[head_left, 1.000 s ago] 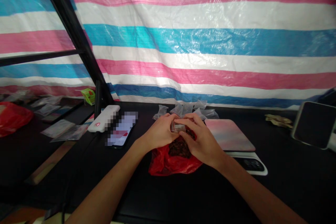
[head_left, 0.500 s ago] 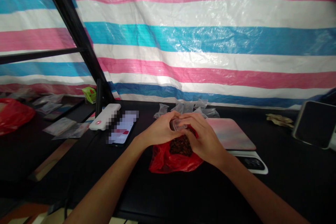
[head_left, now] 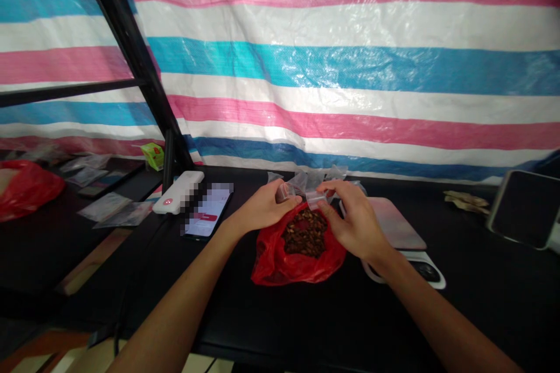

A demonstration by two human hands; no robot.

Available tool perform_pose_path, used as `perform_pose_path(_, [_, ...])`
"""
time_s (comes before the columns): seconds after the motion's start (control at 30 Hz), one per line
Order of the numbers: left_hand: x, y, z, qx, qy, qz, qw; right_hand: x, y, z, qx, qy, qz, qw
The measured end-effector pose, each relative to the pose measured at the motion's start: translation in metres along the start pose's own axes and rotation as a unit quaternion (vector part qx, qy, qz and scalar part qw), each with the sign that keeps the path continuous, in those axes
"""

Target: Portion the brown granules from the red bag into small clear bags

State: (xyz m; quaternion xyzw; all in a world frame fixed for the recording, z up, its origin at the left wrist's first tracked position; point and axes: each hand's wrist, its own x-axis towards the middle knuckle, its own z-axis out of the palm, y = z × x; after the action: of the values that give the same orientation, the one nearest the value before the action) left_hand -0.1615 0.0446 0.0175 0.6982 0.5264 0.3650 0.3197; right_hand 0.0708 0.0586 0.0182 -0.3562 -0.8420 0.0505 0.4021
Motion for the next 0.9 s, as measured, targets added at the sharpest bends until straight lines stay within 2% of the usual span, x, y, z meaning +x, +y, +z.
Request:
perform_pose_path(0.07, [-0.001, -0.003, 0.001, 0.012, -0.009, -0.014, 1.000, 0.000, 0.003, 0.001, -0.036, -0.051, 0.003, 0.998])
perform_pose_path(0.13, [-0.002, -0.006, 0.001, 0.022, -0.052, -0.011, 0.998, 0.000, 0.006, 0.005, -0.057, -0.088, 0.019, 0.994])
perform_pose_path(0.2, [-0.002, -0.008, 0.001, 0.015, -0.090, 0.000, 0.996, -0.001, 0.008, 0.009, -0.053, -0.112, 0.042, 0.991])
perform_pose_path(0.27, [-0.001, -0.010, 0.001, 0.001, -0.091, 0.008, 0.996, -0.001, 0.010, 0.011, -0.030, -0.121, 0.057, 0.991])
perform_pose_path(0.37, [0.003, -0.010, -0.001, -0.017, -0.046, 0.011, 0.999, 0.000, 0.008, 0.008, 0.013, -0.076, 0.049, 0.996])
perform_pose_path(0.5, [0.005, -0.009, -0.001, -0.045, 0.003, 0.017, 0.999, 0.002, 0.003, -0.001, 0.049, 0.043, 0.029, 0.997])
perform_pose_path(0.6, [0.004, -0.010, 0.000, -0.031, -0.023, 0.012, 0.999, 0.003, 0.001, -0.007, 0.049, 0.076, -0.006, 0.996])
perform_pose_path(0.67, [0.003, -0.012, 0.000, -0.022, -0.065, 0.013, 0.998, 0.003, -0.001, -0.008, 0.037, 0.052, -0.049, 0.997])
perform_pose_path(0.73, [0.003, -0.015, 0.000, -0.019, -0.088, 0.016, 0.996, 0.002, -0.004, -0.008, 0.011, -0.009, -0.086, 0.996])
perform_pose_path(0.83, [0.003, -0.018, -0.001, -0.013, -0.080, 0.017, 0.997, 0.002, -0.007, -0.006, -0.047, -0.116, -0.103, 0.987])
perform_pose_path(0.9, [0.004, -0.020, 0.000, -0.009, -0.070, 0.014, 0.997, 0.001, -0.006, -0.005, -0.089, -0.148, -0.093, 0.981])
